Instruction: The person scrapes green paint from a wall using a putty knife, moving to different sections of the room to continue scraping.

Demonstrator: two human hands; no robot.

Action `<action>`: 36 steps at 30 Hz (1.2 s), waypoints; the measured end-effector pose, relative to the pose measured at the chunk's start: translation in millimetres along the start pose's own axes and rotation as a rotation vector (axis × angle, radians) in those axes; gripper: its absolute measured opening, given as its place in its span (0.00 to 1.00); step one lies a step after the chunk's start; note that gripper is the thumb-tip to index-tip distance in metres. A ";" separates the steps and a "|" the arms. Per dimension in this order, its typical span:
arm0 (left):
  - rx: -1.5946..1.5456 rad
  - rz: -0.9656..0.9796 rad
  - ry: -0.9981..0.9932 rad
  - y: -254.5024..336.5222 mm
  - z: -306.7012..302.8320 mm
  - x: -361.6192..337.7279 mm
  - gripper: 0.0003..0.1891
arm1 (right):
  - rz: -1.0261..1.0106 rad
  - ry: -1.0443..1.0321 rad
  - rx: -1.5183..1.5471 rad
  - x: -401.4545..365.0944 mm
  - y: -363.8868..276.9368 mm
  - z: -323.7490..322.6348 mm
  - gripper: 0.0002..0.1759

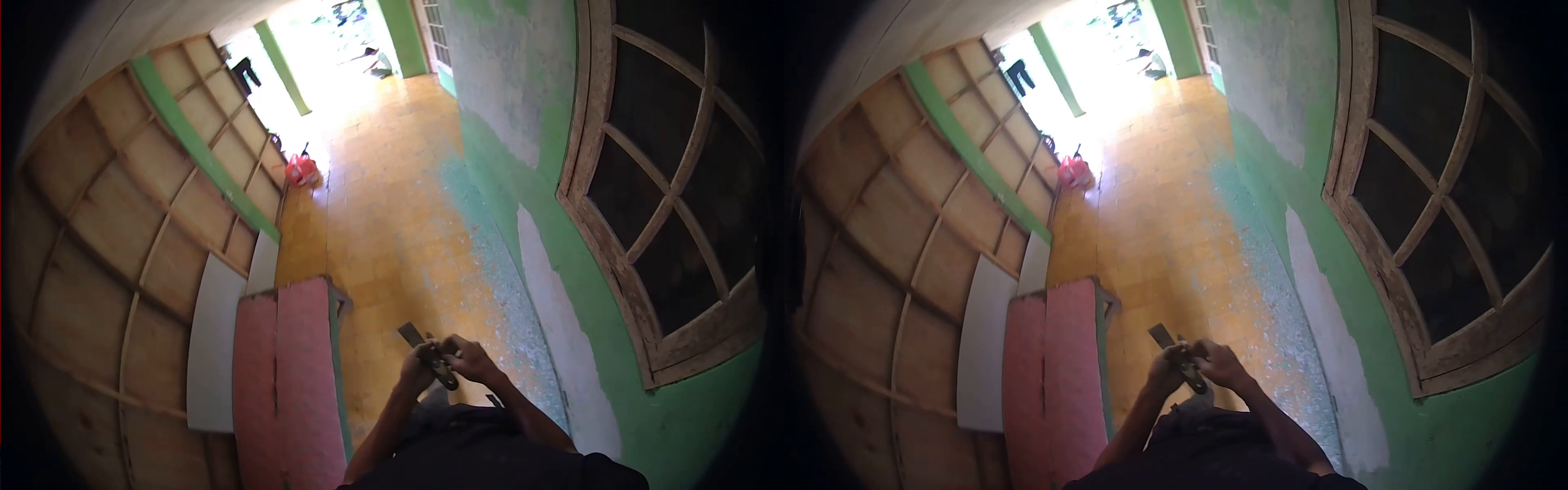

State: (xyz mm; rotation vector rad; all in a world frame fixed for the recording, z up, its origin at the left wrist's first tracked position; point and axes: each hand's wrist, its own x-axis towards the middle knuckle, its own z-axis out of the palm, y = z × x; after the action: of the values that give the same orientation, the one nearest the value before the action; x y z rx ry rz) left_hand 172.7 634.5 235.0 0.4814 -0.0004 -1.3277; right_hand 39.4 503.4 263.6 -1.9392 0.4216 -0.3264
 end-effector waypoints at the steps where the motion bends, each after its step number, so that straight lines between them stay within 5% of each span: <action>1: 0.050 -0.067 0.055 11.5 12.6 16.3 0.14 | 0.132 -0.018 0.112 6.1 -20.9 -19.0 0.16; 9: 0.859 -0.175 0.060 18.3 76.6 164.6 0.24 | 0.303 0.424 0.021 46.8 -34.0 -69.6 0.24; 14: 0.946 -0.254 -0.171 -10.7 98.3 240.5 0.22 | 0.211 0.978 -0.068 81.3 23.2 -88.8 0.22; 16: 1.016 -0.422 -0.128 -14.7 125.3 274.0 0.23 | 0.205 1.070 0.027 83.7 25.2 -115.4 0.19; 19: 1.025 -0.338 -0.130 -23.1 129.1 317.2 0.22 | 0.200 1.193 0.097 89.7 66.3 -144.4 0.16; 23: 1.375 -0.389 -0.311 -25.2 163.3 372.3 0.18 | 0.454 1.371 0.137 72.4 90.6 -192.9 0.19; 26: 1.555 -0.398 -0.615 -41.1 179.9 414.9 0.16 | 0.473 1.667 0.132 38.0 92.8 -213.6 0.29; 27: 1.594 -0.387 -0.694 -53.9 188.9 425.0 0.14 | 0.584 1.694 0.141 25.6 106.8 -211.9 0.39; 28: 1.683 -0.461 -0.806 -61.5 196.5 429.7 0.14 | 0.757 1.701 0.159 14.4 112.4 -201.1 0.39; 30: 1.876 -0.614 -1.019 -92.5 220.1 447.8 0.13 | 0.715 1.937 0.350 -9.6 128.3 -183.5 0.38; 32: 1.918 -0.579 -1.446 -131.6 214.1 474.1 0.15 | 0.771 2.075 0.469 -30.6 132.7 -159.7 0.41; 36: 1.942 -0.470 -2.138 -177.5 196.3 530.9 0.17 | 0.536 2.489 0.826 -36.1 133.6 -101.7 0.46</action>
State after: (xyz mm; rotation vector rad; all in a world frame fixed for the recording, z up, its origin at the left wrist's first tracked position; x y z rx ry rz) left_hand 90.7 47.6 209.1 0.2905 -3.2318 -1.2202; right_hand -54.0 386.7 178.9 0.3623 1.7647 -1.9685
